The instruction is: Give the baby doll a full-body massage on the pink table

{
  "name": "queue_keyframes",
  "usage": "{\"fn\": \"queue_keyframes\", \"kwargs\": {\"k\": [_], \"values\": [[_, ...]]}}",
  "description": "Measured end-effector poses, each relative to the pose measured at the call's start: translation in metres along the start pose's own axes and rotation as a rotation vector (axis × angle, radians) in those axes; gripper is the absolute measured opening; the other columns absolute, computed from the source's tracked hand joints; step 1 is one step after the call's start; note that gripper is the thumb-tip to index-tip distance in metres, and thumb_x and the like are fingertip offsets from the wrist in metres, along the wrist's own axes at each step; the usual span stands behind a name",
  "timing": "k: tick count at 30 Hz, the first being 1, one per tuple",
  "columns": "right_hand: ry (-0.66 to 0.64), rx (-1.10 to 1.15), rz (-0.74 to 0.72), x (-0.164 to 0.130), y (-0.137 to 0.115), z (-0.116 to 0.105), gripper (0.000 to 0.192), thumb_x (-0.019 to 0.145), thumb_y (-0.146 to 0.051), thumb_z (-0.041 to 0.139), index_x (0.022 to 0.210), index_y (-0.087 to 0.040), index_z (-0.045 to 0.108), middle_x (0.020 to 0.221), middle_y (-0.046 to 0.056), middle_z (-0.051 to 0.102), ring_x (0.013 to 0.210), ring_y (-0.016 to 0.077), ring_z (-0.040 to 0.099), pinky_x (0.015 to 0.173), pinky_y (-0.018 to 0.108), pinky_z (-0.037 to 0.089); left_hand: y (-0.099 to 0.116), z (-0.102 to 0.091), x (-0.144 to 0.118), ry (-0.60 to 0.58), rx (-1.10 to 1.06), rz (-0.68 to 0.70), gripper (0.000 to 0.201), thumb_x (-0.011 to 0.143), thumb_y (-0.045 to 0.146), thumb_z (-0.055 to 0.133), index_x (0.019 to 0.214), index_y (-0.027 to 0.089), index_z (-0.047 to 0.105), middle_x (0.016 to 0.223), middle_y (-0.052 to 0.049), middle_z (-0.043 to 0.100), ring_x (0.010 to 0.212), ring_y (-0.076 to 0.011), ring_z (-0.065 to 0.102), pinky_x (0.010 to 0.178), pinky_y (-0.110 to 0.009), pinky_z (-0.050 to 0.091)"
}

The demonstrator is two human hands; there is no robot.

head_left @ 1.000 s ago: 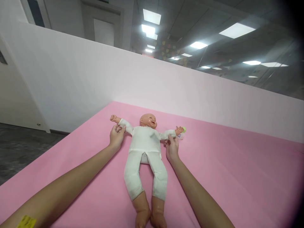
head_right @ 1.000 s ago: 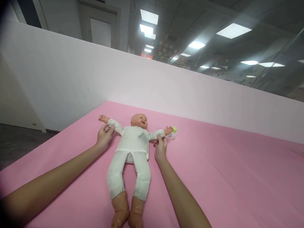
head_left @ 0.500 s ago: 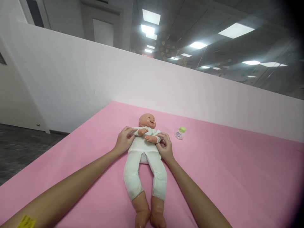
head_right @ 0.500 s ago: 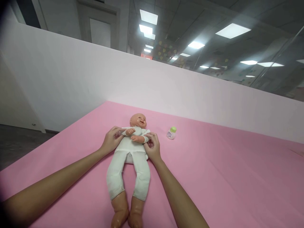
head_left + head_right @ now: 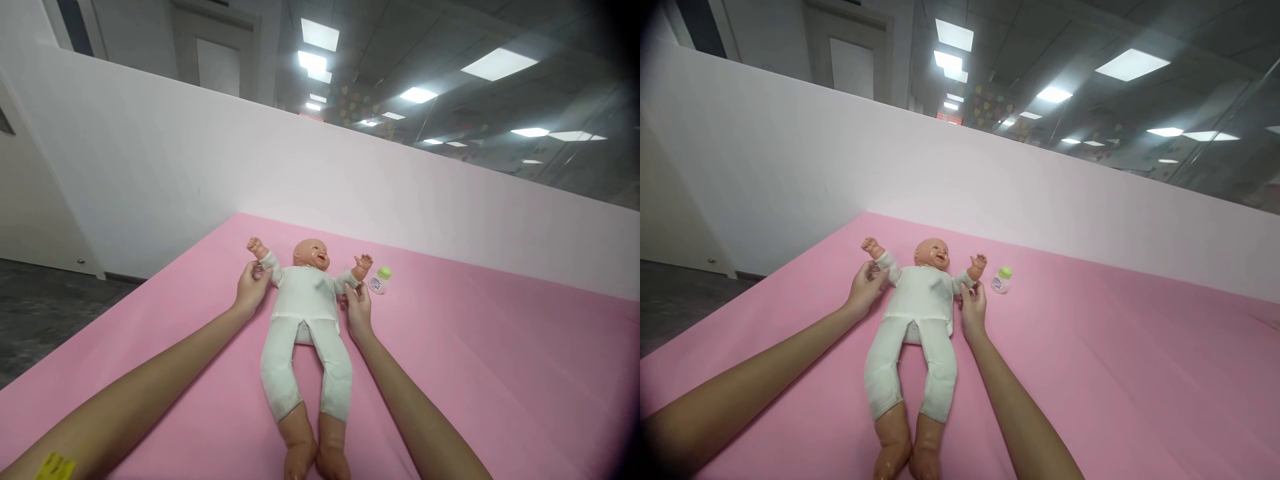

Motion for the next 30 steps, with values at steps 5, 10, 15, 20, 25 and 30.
{"fn": "queue_keyframes", "kwargs": {"k": [5,10,15,20,25,30], "values": [[0.129,0.217,0.115,0.006,0.014,-0.015,0.039,0.078,-0.05,0.08,0.094,-0.025,0.054,0.07,-0.008,0.052,0.054,0.0091,0.045,0.049,0.021,0.037,-0.01,-0.007,0.003,0.056,-0.068,-0.087,0.038,0.08,0.05,0.072,0.094,0.021,0.052,0.085,0.001,0.059,0.075,-0.0153,0.056,0.069,-0.028,0.044],[0.102,0.086,0.019,0.001,0.004,-0.011,0.036,0.082,-0.048,0.076,0.099,-0.025,0.056,0.08,-0.005,0.057,0.06,0.0099,0.049,0.052,0.022,0.04,0.002,0.001,0.0,-0.015,0.03,0.018,0.037,0.083,0.048,0.069,0.104,0.02,0.056,0.092,-0.002,0.065,0.078,-0.0174,0.059,0.07,-0.029,0.047],[-0.133,-0.332,-0.296,-0.019,-0.032,0.024,0.031,0.081,-0.029,0.073,0.11,-0.024,0.064,0.109,0.006,0.064,0.093,0.0199,0.062,0.069,0.029,0.049,0.025,0.019,-0.011,-0.171,0.25,0.28,0.031,0.088,0.035,0.064,0.116,0.023,0.065,0.109,-0.003,0.067,0.079,-0.0164,0.058,0.073,-0.03,0.048],[-0.281,-0.479,-0.483,-0.031,-0.048,0.042,0.031,0.081,-0.02,0.066,0.112,-0.025,0.068,0.121,0.009,0.06,0.113,0.0258,0.059,0.083,0.035,0.052,0.036,0.035,-0.024,-0.302,0.344,0.436,0.032,0.09,0.029,0.061,0.12,0.028,0.071,0.116,-0.006,0.062,0.101,-0.0209,0.061,0.076,-0.029,0.049],[-0.179,-0.338,-0.279,-0.016,-0.029,0.027,0.03,0.086,-0.035,0.07,0.113,-0.024,0.064,0.114,0.007,0.063,0.093,0.0198,0.061,0.068,0.028,0.049,0.029,0.026,-0.017,-0.222,0.301,0.336,0.032,0.089,0.034,0.064,0.12,0.027,0.07,0.114,-0.004,0.066,0.088,-0.0188,0.06,0.076,-0.031,0.047],[-0.002,-0.03,-0.017,-0.002,-0.002,0.002,0.036,0.082,-0.047,0.075,0.103,-0.024,0.057,0.084,-0.002,0.063,0.065,0.0122,0.055,0.054,0.024,0.042,0.004,0.009,-0.001,-0.086,0.007,0.031,0.039,0.083,0.039,0.071,0.115,0.021,0.059,0.112,-0.006,0.066,0.081,-0.0169,0.06,0.07,-0.03,0.047]]}}
Point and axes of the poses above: each hand's wrist, its own x-axis towards the middle knuckle, its own z-axis out of the palm, y = z × x, the point moved 9 cm from there along x, towards the middle knuckle
